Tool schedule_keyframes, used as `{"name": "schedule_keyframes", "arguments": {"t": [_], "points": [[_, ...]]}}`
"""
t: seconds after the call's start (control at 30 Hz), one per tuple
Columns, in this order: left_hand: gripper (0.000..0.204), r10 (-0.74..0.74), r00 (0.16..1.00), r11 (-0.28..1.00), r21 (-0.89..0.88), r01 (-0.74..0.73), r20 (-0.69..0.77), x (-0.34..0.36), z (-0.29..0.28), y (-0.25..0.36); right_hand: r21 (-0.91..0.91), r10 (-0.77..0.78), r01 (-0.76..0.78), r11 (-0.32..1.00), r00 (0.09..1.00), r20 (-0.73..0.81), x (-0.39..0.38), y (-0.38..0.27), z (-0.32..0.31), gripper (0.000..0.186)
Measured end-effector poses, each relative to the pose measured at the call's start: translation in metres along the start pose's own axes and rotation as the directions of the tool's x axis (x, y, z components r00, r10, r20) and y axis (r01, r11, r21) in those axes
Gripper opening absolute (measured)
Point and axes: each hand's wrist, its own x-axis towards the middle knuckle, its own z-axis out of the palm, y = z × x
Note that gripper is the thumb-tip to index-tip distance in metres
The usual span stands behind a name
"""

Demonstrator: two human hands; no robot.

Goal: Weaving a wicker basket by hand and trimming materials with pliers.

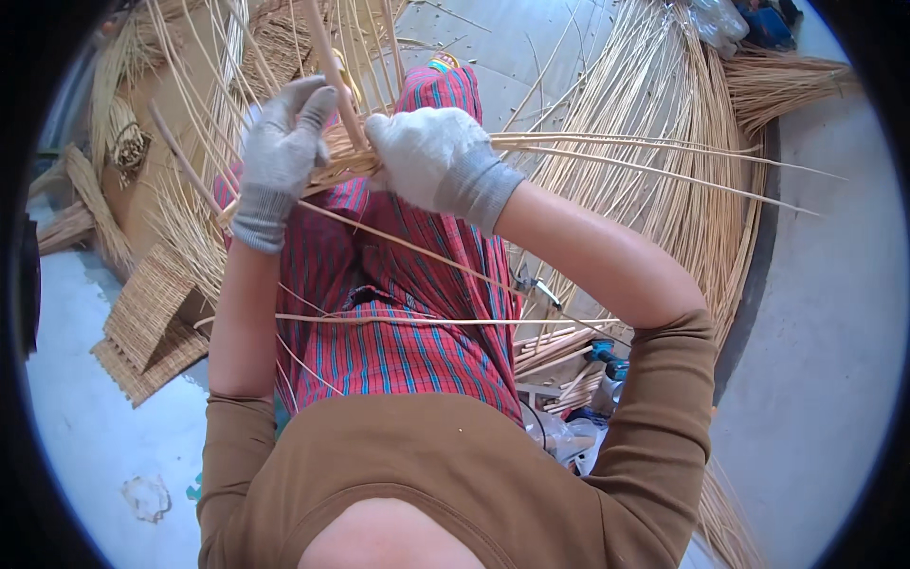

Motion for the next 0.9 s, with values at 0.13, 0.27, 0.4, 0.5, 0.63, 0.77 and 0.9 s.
{"name": "schedule_keyframes", "arguments": {"t": [0.13, 0.27, 0.4, 0.5, 0.63, 0.77, 0.9], "points": [[0.041, -0.046, 0.996, 0.959, 0.283, 0.023, 0.078, 0.007, 0.006, -0.007, 0.054, 0.017, -0.017, 0.998, 1.000, 0.008, 0.000, -0.002, 0.001, 0.047], [0.039, -0.076, 0.994, 0.993, 0.100, 0.068, 0.080, -0.004, 0.007, -0.012, 0.113, 0.002, -0.002, 0.994, 1.000, -0.003, 0.001, -0.002, 0.003, 0.047], [0.037, -0.135, 0.985, 0.989, 0.073, 0.128, 0.111, -0.010, 0.006, -0.002, 0.130, 0.005, -0.008, 0.991, 1.000, 0.025, -0.001, 0.001, 0.007, 0.046], [0.037, -0.182, 0.975, 0.981, 0.086, 0.172, 0.130, -0.012, 0.004, 0.007, 0.130, -0.035, 0.036, 0.991, 0.999, -0.006, -0.005, 0.005, 0.010, 0.041], [0.036, -0.186, 0.972, 0.967, 0.204, 0.154, 0.147, -0.016, 0.006, 0.013, 0.088, -0.107, 0.112, 0.990, 0.993, -0.055, -0.012, 0.009, 0.008, 0.029], [0.034, -0.244, 0.953, 0.959, 0.192, 0.210, 0.179, -0.015, 0.004, 0.014, 0.068, -0.191, 0.196, 0.978, 0.979, -0.070, -0.006, 0.018, -0.005, 0.023], [0.027, -0.252, 0.898, 0.968, 0.082, 0.238, 0.361, -0.015, -0.009, 0.015, 0.310, -0.033, -0.049, 0.949, 0.966, 0.255, 0.004, 0.030, -0.023, 0.028]]}}
